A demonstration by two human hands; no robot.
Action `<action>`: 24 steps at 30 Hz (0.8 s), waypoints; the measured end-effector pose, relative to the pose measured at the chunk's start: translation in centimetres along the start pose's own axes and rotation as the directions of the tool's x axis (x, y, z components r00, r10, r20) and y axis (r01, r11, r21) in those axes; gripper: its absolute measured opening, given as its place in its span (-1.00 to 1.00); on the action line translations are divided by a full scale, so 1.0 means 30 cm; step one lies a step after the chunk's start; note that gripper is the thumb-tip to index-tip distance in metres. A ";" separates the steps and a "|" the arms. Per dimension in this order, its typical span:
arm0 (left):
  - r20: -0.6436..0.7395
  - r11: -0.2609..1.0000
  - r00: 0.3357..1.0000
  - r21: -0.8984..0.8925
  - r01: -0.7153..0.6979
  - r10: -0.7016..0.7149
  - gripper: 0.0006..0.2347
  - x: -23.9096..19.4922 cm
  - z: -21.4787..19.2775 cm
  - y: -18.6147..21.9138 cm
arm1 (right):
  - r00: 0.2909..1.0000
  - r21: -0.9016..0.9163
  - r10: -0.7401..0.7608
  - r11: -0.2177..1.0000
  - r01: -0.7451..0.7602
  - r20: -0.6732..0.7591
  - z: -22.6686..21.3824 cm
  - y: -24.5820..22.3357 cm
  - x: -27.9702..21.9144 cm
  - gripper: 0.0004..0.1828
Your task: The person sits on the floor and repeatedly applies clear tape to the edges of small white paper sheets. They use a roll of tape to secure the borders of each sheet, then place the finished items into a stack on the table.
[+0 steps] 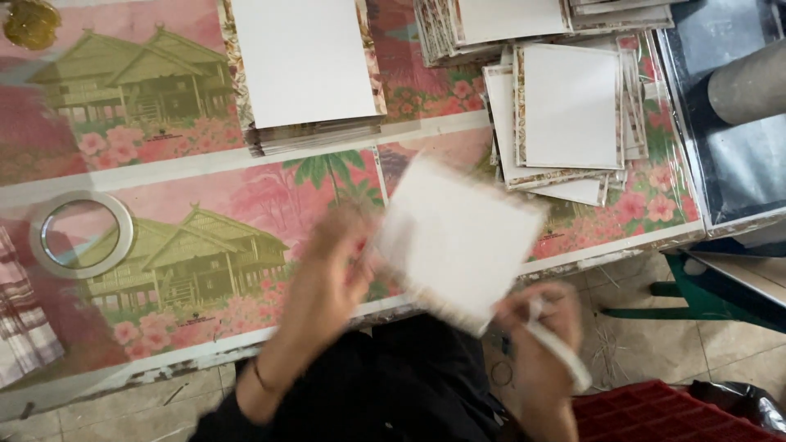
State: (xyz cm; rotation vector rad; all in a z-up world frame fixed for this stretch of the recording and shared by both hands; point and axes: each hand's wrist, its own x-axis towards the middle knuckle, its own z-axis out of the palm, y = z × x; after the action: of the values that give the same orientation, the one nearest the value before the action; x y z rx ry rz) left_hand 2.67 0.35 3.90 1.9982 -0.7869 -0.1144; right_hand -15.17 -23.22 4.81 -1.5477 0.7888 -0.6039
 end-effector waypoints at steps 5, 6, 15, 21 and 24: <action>-0.275 0.920 0.949 0.391 -0.035 0.153 -0.58 0.219 -0.134 -0.132 | 0.982 0.103 -0.174 0.978 0.182 -0.078 -0.036 -0.036 0.272 -0.57; -0.291 0.857 0.949 0.512 0.048 0.121 -0.52 0.250 -0.140 -0.177 | 0.959 0.206 -0.283 0.937 0.281 -0.021 -0.041 -0.040 0.320 -0.62; -0.344 0.651 0.893 0.755 0.080 0.289 -0.67 0.218 -0.174 -0.252 | 0.822 -0.378 -0.537 0.733 0.566 0.191 0.088 -0.044 0.287 -0.61; -0.149 0.716 0.977 0.698 -0.003 0.150 -0.64 -0.078 -0.028 -0.133 | 0.804 -0.294 -0.437 0.770 0.566 0.403 0.168 0.014 0.160 -0.81; -0.115 0.780 0.989 0.626 -0.004 0.097 -0.61 -0.162 0.009 -0.088 | 0.789 -0.214 -0.418 0.808 0.550 0.449 0.254 0.017 0.096 -0.84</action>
State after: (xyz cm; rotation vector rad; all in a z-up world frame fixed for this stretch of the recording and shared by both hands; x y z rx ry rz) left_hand 0.01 3.83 0.50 2.5725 -0.8568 0.3707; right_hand -7.60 -20.65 3.13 -2.1390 0.1729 -0.5268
